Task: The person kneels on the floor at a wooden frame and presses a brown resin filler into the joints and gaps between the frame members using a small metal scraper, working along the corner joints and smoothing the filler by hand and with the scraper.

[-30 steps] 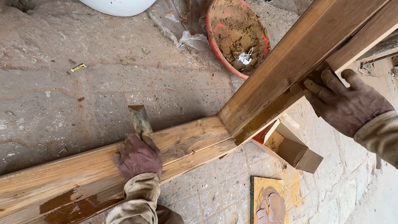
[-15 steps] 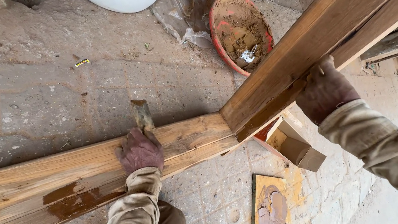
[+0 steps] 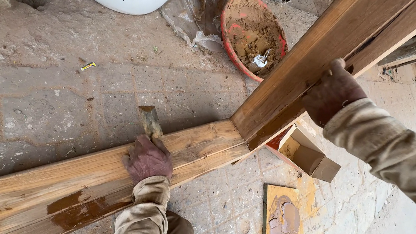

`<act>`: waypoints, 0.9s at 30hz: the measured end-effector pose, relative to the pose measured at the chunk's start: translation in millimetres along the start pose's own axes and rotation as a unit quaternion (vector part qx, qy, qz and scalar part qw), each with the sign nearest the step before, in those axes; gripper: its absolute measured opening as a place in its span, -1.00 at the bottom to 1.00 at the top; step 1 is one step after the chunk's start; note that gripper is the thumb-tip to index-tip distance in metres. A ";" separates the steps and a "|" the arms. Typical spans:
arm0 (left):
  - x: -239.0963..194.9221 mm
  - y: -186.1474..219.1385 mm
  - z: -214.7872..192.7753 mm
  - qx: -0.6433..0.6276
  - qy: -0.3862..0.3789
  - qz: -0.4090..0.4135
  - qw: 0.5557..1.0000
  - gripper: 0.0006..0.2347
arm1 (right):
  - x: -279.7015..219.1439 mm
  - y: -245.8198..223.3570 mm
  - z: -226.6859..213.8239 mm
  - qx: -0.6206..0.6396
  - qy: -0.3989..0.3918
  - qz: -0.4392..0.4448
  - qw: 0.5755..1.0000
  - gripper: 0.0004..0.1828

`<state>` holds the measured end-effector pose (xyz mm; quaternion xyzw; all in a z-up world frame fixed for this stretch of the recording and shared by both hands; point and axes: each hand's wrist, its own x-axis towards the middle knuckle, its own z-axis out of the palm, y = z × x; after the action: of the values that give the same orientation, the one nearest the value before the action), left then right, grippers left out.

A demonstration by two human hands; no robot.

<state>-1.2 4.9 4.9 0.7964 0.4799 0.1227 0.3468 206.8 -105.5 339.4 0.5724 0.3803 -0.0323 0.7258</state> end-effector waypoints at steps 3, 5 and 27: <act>-1.8 -1.3 5.5 0.015 0.004 0.008 1.000 -0.77 | -23.5 12.3 15.1 -0.003 0.018 0.036 0.999 -0.78; -2.2 -2.6 4.9 0.017 -0.005 -0.001 1.000 -0.77 | -49.7 18.4 6.9 0.005 0.017 0.040 0.999 -0.78; -3.0 3.1 -5.2 -0.003 -0.005 -0.006 1.000 -0.77 | -41.8 15.5 27.0 0.043 0.260 0.039 0.964 -0.66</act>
<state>-3.4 3.7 11.1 0.7929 0.4830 0.1182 0.3523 198.5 -139.6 378.0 0.6064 0.5316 0.1292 0.5771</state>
